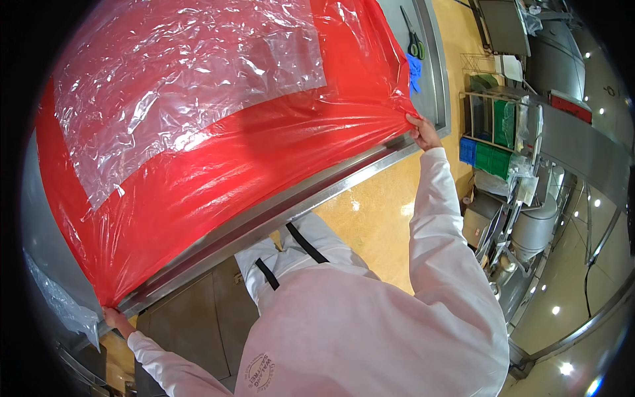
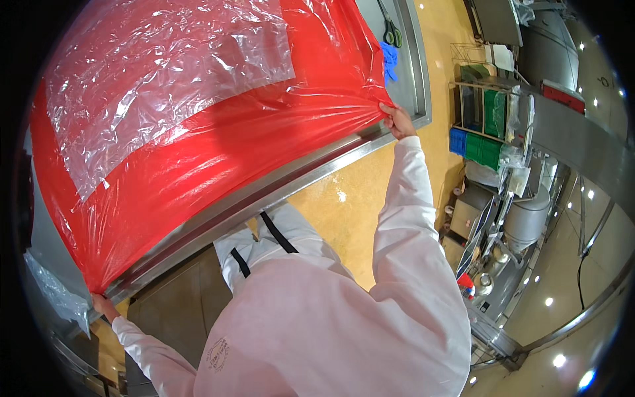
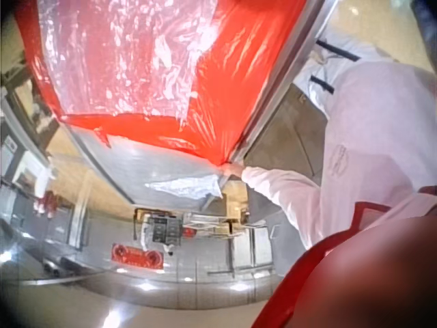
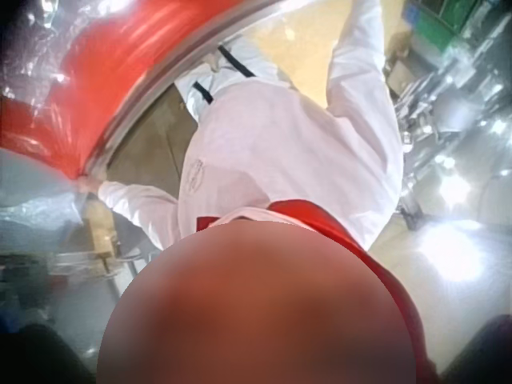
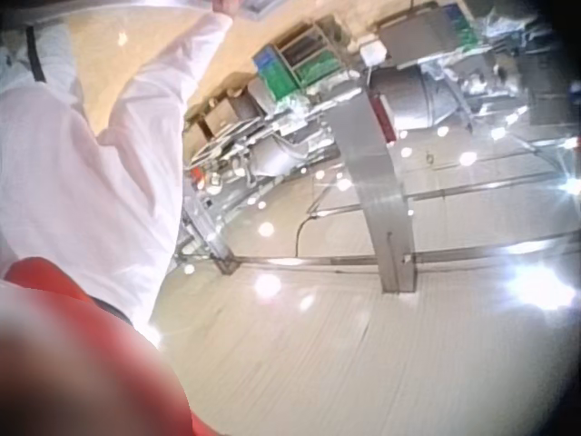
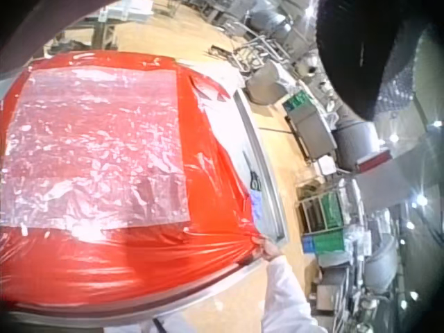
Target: The person tapes a clear plastic sheet onto a red plastic apron using scissors and clear tape. They cut the plastic, apply tape to the edges, and smooth the sheet onto the apron.
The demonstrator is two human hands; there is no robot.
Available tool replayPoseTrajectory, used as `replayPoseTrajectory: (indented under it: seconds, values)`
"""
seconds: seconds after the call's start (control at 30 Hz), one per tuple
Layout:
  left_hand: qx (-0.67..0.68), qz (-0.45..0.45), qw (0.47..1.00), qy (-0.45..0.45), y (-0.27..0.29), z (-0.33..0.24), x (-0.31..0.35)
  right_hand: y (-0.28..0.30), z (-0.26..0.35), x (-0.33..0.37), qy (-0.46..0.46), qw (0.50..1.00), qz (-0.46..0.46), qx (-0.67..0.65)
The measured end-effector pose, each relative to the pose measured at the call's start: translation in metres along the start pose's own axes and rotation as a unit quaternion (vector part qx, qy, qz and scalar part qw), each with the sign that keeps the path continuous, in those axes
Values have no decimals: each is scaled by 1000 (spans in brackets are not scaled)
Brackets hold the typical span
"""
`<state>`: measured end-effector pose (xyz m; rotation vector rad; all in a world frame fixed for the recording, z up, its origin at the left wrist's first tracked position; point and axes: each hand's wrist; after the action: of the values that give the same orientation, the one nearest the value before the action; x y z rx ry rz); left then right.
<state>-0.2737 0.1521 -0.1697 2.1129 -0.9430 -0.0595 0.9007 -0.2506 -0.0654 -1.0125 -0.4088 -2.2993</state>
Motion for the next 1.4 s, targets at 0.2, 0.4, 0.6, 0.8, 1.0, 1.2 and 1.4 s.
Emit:
replayPoseTrajectory:
  seconds: [0.2,0.4,0.6,0.8,1.0,1.2,1.4]
  values:
    - [-244,13,969,32,-23,-14,31,18,-11,0,14,998,-58,17]
    - [-228,5,973,39,2,-7,34,15,-26,-22,-23,943,-186,273]
    - [-79,73,988,113,12,-5,18,53,-24,-41,-58,989,-113,73]
    - [21,92,989,115,-4,8,29,-20,-17,-1,289,716,-285,568]
    - [1,91,987,134,-11,1,46,-6,-26,-17,267,781,-250,506]
    - [40,129,982,131,-13,-6,45,91,-27,-41,44,931,-360,47]
    - [-48,96,982,154,-6,-4,39,72,-17,-43,122,719,-465,501]
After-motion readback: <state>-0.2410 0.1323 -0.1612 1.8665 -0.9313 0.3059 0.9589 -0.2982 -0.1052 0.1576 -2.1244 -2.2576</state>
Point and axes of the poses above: each hand's wrist, its own x-axis away from the middle knuckle, its own y-axis out of the back of the hand, z = x × y, and after that the axes turned 3 degrees about z, right-handed
